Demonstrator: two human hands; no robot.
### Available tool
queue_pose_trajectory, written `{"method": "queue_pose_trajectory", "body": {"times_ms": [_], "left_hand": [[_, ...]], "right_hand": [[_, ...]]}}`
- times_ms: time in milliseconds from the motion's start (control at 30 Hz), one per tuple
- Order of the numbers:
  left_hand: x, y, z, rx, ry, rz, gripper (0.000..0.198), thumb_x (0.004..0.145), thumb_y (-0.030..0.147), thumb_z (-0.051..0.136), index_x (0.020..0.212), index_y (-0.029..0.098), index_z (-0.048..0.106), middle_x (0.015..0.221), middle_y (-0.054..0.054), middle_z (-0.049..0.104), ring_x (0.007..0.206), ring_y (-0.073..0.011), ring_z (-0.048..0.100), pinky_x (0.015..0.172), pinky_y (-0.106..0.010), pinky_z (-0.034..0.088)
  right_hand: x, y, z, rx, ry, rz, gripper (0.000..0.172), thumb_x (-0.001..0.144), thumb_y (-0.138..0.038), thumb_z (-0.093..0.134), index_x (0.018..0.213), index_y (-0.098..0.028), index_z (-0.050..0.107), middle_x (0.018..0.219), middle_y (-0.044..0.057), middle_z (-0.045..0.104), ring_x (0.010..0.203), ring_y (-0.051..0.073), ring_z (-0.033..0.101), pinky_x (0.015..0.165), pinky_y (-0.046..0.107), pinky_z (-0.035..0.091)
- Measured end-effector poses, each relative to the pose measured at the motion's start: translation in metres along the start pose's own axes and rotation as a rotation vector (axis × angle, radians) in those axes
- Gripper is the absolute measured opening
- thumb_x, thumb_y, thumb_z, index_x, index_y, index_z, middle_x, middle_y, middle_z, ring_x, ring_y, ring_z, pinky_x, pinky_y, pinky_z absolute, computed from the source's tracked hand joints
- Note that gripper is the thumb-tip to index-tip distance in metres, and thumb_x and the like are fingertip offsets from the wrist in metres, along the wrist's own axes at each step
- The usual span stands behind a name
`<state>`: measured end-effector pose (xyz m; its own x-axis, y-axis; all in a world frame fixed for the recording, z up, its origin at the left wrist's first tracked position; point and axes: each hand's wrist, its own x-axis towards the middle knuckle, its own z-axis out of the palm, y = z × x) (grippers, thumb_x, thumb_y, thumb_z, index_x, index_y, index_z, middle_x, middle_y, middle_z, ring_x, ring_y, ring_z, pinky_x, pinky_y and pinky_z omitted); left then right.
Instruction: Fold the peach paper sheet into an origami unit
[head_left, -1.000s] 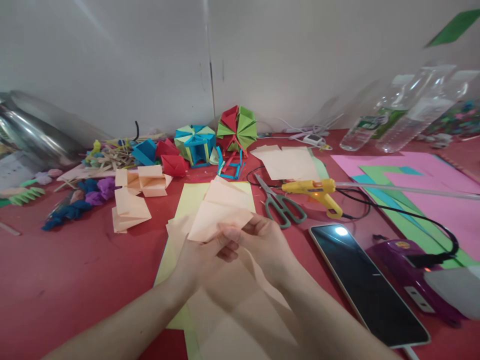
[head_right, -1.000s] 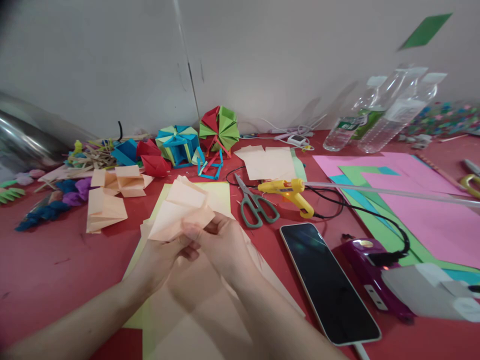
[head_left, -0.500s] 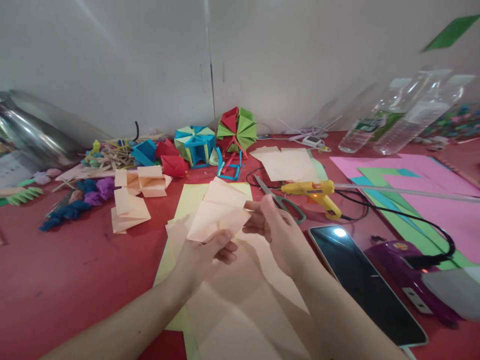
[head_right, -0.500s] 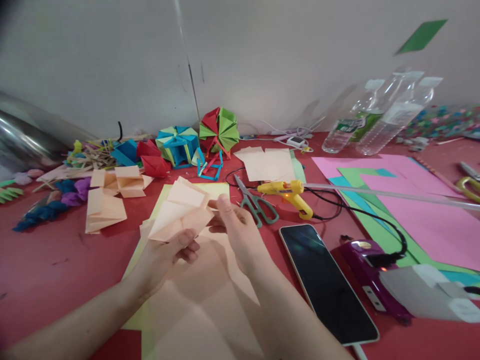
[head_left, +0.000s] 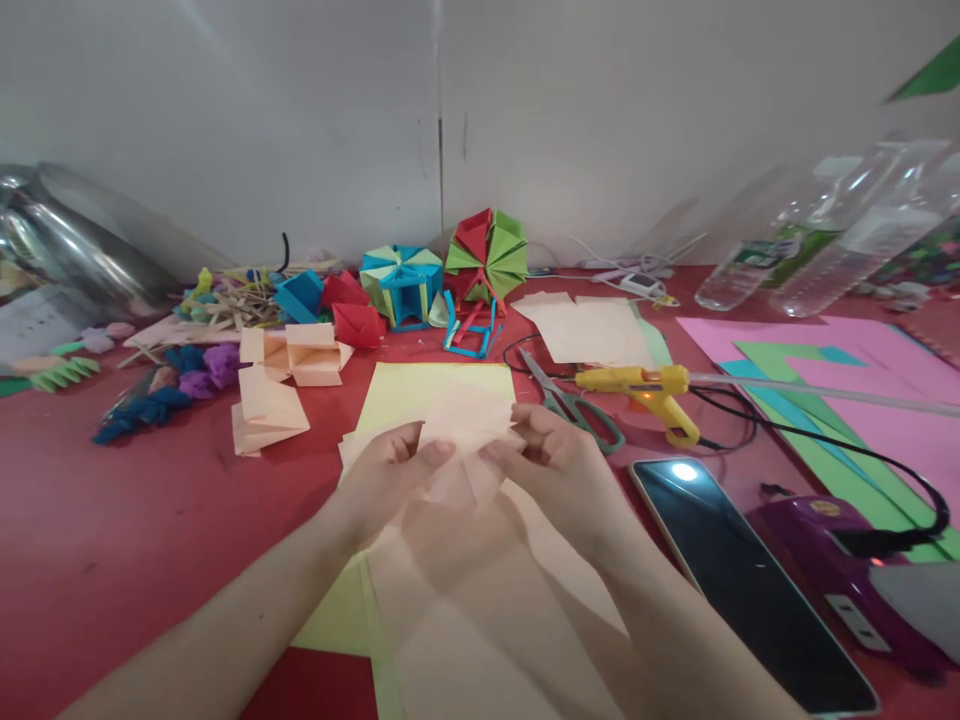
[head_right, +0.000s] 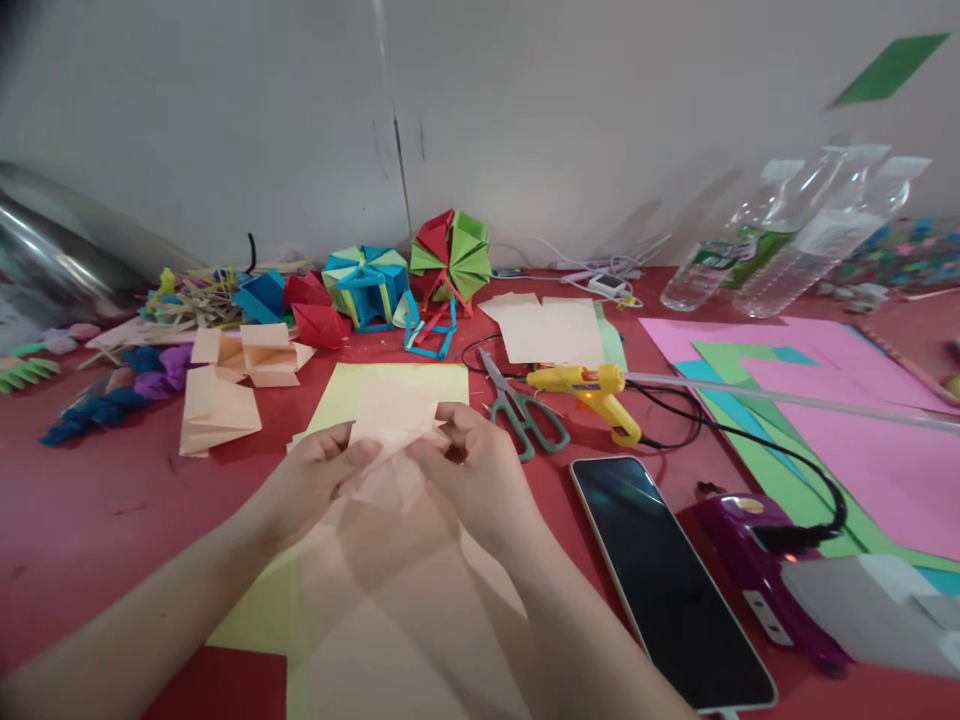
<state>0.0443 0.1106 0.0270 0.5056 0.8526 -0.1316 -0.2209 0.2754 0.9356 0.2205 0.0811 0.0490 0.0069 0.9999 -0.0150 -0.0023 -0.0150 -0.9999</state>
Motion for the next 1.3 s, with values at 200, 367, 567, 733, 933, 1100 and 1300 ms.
{"method": "queue_pose_trajectory", "body": {"times_ms": [200,367,567,733,933,1100,1300], "left_hand": [[-0.003,-0.011,0.014,-0.137,0.174,0.067,0.017,0.081,0.030,0.061,0.095,0.021,0.066,0.071,0.002,0.067,0.061,-0.0111,0.060,0.056,-0.020,0.045],[-0.007,-0.010,0.017,-0.256,-0.046,-0.056,0.024,0.082,0.028,0.061,0.106,0.022,0.063,0.097,-0.005,0.069,0.087,-0.0172,0.063,0.074,-0.027,0.049],[-0.011,-0.006,0.017,-0.165,-0.161,-0.154,0.036,0.088,0.041,0.047,0.117,0.022,0.058,0.115,-0.010,0.062,0.104,-0.0240,0.058,0.084,-0.039,0.050],[-0.012,-0.001,0.019,-0.019,-0.115,-0.075,0.044,0.085,0.046,0.050,0.121,0.021,0.056,0.118,-0.012,0.060,0.104,-0.0266,0.058,0.079,-0.039,0.053],[-0.011,0.001,0.017,0.122,-0.102,-0.064,0.044,0.084,0.048,0.051,0.119,0.021,0.056,0.110,-0.012,0.064,0.095,-0.0259,0.063,0.069,-0.034,0.055],[-0.007,-0.004,0.012,0.305,-0.005,0.029,0.043,0.085,0.050,0.045,0.098,0.016,0.067,0.092,-0.010,0.069,0.092,-0.0263,0.063,0.074,-0.034,0.052],[-0.008,-0.004,0.011,0.400,0.091,0.141,0.035,0.086,0.045,0.046,0.088,0.018,0.069,0.077,-0.006,0.070,0.082,-0.0251,0.064,0.076,-0.033,0.047]], "right_hand": [[-0.002,0.004,0.009,0.022,0.063,-0.004,0.044,0.073,-0.032,0.065,0.112,-0.017,0.052,0.087,0.005,0.069,0.078,0.017,0.065,0.067,0.028,0.051],[-0.005,0.002,0.010,-0.150,0.039,-0.021,0.036,0.074,-0.026,0.062,0.109,-0.019,0.055,0.081,0.003,0.069,0.073,0.017,0.064,0.062,0.026,0.050],[-0.007,0.000,0.011,-0.154,0.012,0.000,0.039,0.075,-0.028,0.063,0.112,-0.020,0.052,0.080,0.002,0.068,0.068,0.014,0.061,0.057,0.024,0.048],[-0.007,0.000,0.013,-0.028,-0.008,0.009,0.041,0.075,-0.033,0.064,0.111,-0.019,0.050,0.079,0.002,0.066,0.068,0.015,0.060,0.059,0.025,0.049],[-0.009,0.005,0.014,-0.189,-0.062,-0.024,0.038,0.086,-0.040,0.048,0.119,-0.022,0.045,0.087,0.003,0.065,0.069,0.015,0.061,0.062,0.027,0.050],[-0.010,0.008,0.018,-0.142,-0.010,-0.024,0.041,0.080,-0.031,0.057,0.118,-0.023,0.044,0.090,0.003,0.067,0.080,0.018,0.064,0.065,0.027,0.050],[-0.012,0.003,0.019,-0.157,0.074,-0.057,0.042,0.074,-0.029,0.064,0.114,-0.023,0.049,0.091,0.004,0.067,0.080,0.017,0.063,0.067,0.027,0.050]]}}
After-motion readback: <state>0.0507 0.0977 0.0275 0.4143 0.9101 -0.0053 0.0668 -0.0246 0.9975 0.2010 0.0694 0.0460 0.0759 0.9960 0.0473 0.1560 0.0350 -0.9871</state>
